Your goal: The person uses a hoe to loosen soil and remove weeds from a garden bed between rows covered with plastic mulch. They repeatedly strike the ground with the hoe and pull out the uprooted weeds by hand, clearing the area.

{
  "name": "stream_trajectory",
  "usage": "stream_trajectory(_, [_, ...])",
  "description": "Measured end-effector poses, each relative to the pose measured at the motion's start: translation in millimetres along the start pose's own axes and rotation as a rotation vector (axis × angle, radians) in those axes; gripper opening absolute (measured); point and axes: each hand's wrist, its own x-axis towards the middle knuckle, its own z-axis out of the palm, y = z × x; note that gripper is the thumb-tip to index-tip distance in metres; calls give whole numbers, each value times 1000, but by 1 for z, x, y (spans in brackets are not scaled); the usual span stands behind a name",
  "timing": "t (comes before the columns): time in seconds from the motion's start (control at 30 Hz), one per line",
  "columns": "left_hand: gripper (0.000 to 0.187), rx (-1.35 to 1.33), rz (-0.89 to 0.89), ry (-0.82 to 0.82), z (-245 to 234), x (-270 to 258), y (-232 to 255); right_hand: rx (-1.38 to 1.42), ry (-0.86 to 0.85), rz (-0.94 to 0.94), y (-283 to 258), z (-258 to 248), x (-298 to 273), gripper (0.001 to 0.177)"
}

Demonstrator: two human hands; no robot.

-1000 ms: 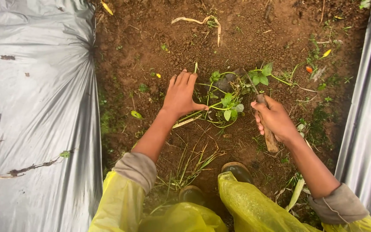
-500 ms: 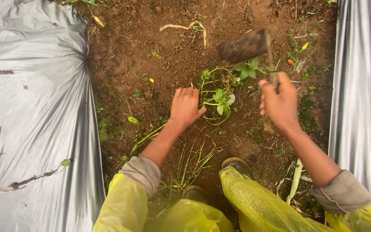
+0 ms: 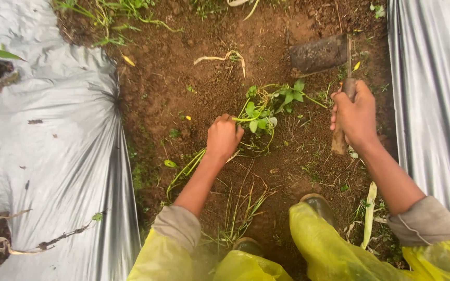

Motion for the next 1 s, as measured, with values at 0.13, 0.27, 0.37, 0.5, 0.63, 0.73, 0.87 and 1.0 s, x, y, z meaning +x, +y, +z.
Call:
stream_trajectory(0.13, [31, -65, 50, 46, -43, 7, 17, 71, 34, 69, 32, -5, 15, 12])
stream_trajectory(0.27, [27, 42, 181, 130, -91, 13, 55, 142, 13, 196, 37, -13, 17, 15])
stream_trajectory(0.37, [25, 148, 265, 171, -95, 29, 66, 179, -14, 242, 51, -24, 28, 20])
stream_trajectory(0.5, [25, 266, 403, 184, -82, 56, 59, 210, -113, 288, 73, -37, 48, 27])
stream_trajectory(0.63, [25, 317, 451, 206, -102, 82, 68, 259, -131, 324, 72, -41, 56, 27])
stream_trajectory(0.73, [24, 379, 496, 306, -107, 133, 62, 277, -111, 350, 67, -43, 57, 21])
stream_trajectory(0.87, [18, 440, 517, 640, -164, 231, 72, 319, -115, 358, 74, -41, 58, 19])
stream_trajectory(1.0, [107, 501, -16, 376, -251, 231, 139, 353, -35, 497, 75, -36, 62, 5])
